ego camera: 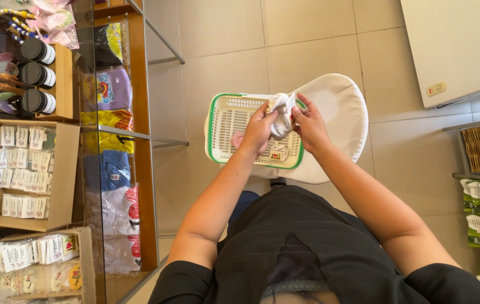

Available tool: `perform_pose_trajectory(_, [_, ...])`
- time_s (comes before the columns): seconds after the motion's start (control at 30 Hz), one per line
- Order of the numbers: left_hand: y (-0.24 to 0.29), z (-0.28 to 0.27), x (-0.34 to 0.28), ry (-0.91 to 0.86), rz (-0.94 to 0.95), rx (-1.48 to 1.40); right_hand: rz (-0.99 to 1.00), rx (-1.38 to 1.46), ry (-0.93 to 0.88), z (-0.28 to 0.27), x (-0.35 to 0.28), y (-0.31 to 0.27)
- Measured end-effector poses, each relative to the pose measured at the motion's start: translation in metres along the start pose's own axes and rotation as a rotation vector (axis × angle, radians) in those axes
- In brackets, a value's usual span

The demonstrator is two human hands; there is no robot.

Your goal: Sorting and organizing small merchandise packets on display shelves in a store.

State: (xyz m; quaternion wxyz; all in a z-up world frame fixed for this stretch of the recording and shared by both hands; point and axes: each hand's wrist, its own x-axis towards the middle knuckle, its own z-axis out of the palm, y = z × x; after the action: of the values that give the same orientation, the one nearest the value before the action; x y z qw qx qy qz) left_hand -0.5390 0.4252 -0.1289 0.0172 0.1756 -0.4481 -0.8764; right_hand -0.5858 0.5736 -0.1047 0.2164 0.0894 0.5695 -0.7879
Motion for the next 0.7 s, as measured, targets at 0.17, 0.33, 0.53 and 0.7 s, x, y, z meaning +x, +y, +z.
perform_pose_trajectory(0.17, [0.02, 0.034, -0.023, -0.085, 0.091, 0.483, 0.184, 0.357, -0.006, -0.012, 0.011, -0.001])
perform_pose_trajectory(0.33, [0.004, 0.014, -0.006, -0.081, -0.01, 0.419, 0.382, 0.584, -0.137, -0.014, -0.001, -0.019])
perform_pose_trajectory(0.53, [0.085, 0.059, -0.043, 0.031, 0.195, 0.452, 0.451, 0.585, -0.277, -0.011, -0.021, -0.042])
perform_pose_trajectory(0.7, [0.098, 0.075, -0.057, -0.246, 0.602, 1.414, 0.46, 0.595, -0.333, -0.022, -0.003, -0.025])
